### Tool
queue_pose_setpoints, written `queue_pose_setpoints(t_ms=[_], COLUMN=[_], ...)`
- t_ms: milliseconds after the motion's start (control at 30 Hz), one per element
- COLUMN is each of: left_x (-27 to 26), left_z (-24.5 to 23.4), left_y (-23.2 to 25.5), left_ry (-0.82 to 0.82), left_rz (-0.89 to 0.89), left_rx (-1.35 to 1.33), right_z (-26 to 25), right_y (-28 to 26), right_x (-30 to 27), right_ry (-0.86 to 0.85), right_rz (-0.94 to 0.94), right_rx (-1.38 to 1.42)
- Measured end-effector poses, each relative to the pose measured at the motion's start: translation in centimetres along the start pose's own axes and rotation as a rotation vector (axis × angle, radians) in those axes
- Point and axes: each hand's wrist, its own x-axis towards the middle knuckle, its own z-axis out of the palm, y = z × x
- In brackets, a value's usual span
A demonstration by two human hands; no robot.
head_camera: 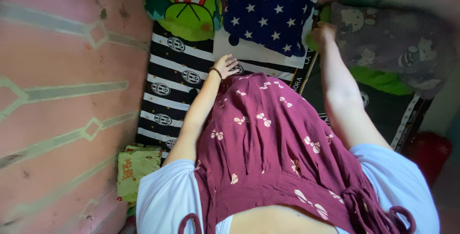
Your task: The person arranges several pillows on a bed, including a Keroppi-themed pillow and a star-patterned pillow, then picks up and folds a blue patterned cloth on the floor.
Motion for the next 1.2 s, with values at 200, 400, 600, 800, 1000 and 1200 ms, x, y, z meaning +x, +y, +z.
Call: queue_pose_setpoints(t_ms=[200,400,600,800,1000,1200], left_x=[1.0,2.9,4.8,6.1,6.8,7.0], left_z=[3.0,8.4,13.9,18.6,21.0,23.2], left_y=[0.8,0.3,-1.4,-4.6,-6.7,-6.9], left_ry=[-0.039,-0.137,-0.251,-0.352,-0.406,-0.477], left_rz=[0.054,0.046,-0.046,-0.104,-0.246,-0.275], left_rx=[0.086,0.190,0.295,0.433,0.522,0.562], right_z=[-0.3,-2.0,-6.1,-12.2,-15.3,-16.4], right_y=[3.8,6.7,9.1,10.2,12.2,13.7], right_x=[-2.9,-5.5,-7.5,-9.1,-12.2,-15.2], right_ry=[-0.169,-0.216,-0.173,-0.080,0.087,0.183], right_rz=[0.067,0.194,0.161,0.085,0.060,0.121], right_rx=[0.016,0.176,0.305,0.519,0.660,0.721])
